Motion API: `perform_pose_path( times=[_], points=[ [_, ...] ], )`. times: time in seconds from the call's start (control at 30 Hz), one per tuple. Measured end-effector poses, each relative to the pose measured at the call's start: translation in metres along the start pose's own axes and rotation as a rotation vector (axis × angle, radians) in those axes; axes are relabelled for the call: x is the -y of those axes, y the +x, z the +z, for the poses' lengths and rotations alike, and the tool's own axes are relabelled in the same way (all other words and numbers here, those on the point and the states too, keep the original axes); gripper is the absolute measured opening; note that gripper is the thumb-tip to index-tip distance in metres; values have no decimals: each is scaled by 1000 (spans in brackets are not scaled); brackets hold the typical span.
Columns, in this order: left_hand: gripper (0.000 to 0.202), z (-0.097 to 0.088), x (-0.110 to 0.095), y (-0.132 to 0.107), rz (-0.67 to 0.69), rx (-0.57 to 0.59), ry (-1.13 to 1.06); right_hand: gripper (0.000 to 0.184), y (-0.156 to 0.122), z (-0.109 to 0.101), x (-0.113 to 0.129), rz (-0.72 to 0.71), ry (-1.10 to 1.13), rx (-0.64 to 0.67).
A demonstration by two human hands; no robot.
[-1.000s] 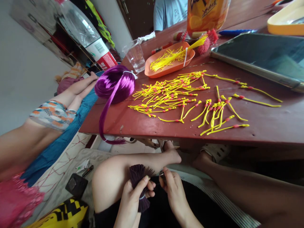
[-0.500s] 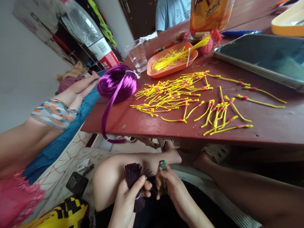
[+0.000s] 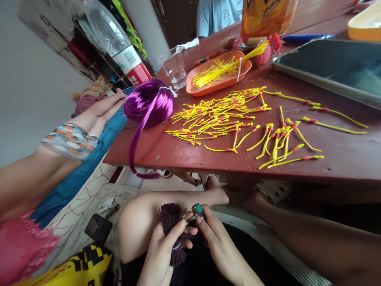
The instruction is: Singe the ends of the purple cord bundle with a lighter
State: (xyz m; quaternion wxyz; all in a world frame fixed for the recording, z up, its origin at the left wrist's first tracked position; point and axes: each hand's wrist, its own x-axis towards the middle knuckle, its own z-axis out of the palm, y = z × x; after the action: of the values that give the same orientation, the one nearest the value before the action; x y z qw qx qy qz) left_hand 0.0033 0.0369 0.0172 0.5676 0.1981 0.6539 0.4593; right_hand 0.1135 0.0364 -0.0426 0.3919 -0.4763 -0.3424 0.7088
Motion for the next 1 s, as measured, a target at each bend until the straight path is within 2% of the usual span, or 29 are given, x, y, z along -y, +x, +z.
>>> perform_pose_path(
  times=[0.1, 0.33, 0.57, 0.73, 0.8, 0.87, 1.0],
  points=[
    [21, 0, 0, 0, 5, -4, 10, 38, 1, 0, -2, -53, -58, -17],
    [19, 0, -1, 1, 16, 20, 34, 33, 3, 0, 1, -108, -83, 42],
    [12, 1, -6, -2, -18, 39, 10, 33, 3, -1, 3, -93, -73, 73],
    [17, 1, -3, 0, 43, 3, 39, 28, 8, -4, 1, 1, 69, -7],
    [16, 0, 0, 1, 54, -34, 53, 38, 10, -4, -1, 42, 122, -16],
    [16, -1, 4, 2, 44, -56, 51, 47, 12, -3, -4, 60, 114, -48],
    [15, 0, 9, 1, 25, -50, 43, 48, 13, -1, -7, 56, 23, -165]
  ],
)
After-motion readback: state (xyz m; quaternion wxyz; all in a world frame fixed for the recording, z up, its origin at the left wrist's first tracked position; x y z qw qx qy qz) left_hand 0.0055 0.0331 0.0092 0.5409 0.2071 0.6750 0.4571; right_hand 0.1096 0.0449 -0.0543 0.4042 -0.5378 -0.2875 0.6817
